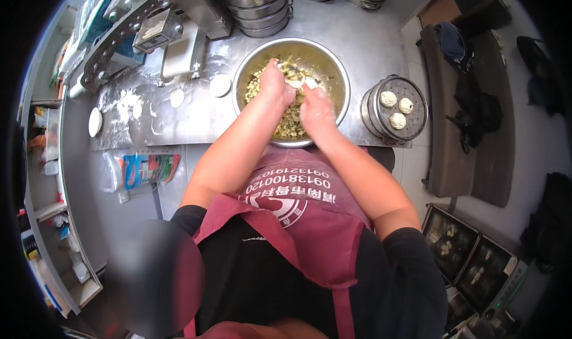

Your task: The person fills small dough wrappers with a chopped vegetable and meat mixture, folds them into dumplings, and places them into a steamer basket. The process is repeated multiple times in a continuous assembly line.

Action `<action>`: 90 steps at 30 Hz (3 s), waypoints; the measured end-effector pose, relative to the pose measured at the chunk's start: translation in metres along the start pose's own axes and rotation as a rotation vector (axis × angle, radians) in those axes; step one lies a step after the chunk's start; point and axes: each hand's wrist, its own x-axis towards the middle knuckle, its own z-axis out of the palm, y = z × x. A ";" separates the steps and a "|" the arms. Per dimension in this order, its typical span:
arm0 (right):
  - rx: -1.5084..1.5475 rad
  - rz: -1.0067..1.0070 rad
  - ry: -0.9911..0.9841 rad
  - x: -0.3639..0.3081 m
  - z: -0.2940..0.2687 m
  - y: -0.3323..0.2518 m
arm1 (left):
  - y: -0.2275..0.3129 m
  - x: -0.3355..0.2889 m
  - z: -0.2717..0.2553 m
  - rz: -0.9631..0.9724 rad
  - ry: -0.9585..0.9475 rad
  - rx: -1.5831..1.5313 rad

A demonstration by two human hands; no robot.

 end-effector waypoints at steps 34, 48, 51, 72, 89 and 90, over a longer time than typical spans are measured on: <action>-0.179 -0.150 -0.252 -0.038 -0.057 0.005 | 0.030 -0.022 -0.049 -0.079 -0.183 0.134; -0.369 -0.154 -0.217 0.010 -0.052 -0.025 | 0.044 -0.036 -0.060 0.235 -0.319 0.763; 0.361 0.258 -0.127 0.018 -0.049 -0.027 | 0.048 -0.048 -0.054 0.016 -0.416 0.451; 1.360 0.589 -0.299 0.030 -0.052 -0.028 | 0.053 -0.070 -0.046 -0.008 -0.532 0.510; 0.532 0.152 -0.170 0.025 -0.083 -0.045 | 0.060 -0.080 -0.039 -0.100 -0.559 0.661; 0.454 0.078 -0.121 0.024 -0.081 -0.045 | 0.061 -0.081 -0.037 -0.106 -0.550 0.680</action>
